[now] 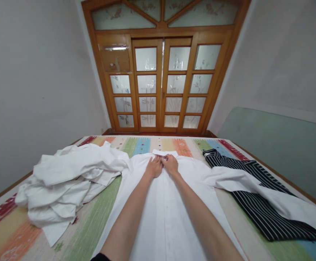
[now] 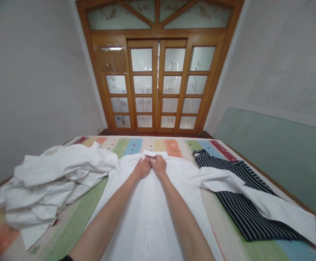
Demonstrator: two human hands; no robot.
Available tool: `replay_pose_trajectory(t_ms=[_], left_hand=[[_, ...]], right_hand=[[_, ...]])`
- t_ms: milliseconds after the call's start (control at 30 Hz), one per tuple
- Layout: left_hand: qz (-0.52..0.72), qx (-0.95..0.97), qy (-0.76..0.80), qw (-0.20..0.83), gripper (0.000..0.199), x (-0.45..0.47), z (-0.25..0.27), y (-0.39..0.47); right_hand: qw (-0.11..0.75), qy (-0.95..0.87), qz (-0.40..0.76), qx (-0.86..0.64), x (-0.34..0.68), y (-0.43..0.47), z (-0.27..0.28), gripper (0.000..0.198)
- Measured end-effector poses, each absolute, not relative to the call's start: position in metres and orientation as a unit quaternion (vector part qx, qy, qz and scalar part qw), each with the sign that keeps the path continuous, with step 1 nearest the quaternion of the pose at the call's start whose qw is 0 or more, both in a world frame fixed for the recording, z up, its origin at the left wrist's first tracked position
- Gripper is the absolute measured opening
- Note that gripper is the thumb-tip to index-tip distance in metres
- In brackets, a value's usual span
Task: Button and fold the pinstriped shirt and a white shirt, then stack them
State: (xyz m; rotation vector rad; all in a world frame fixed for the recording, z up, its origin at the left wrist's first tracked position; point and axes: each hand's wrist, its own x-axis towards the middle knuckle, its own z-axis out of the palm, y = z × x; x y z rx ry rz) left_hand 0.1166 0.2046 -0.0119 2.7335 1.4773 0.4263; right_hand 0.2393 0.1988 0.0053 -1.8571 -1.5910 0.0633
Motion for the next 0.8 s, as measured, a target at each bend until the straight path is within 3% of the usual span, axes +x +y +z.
replay_pose_trajectory(t_ms=[800], left_hand=[[0.216,0.806,0.547,0.066,0.04,0.134,0.001,0.219]], right_hand=[[0.33,-0.595,-0.001,-0.732,0.241,0.203,-0.007,0.019]])
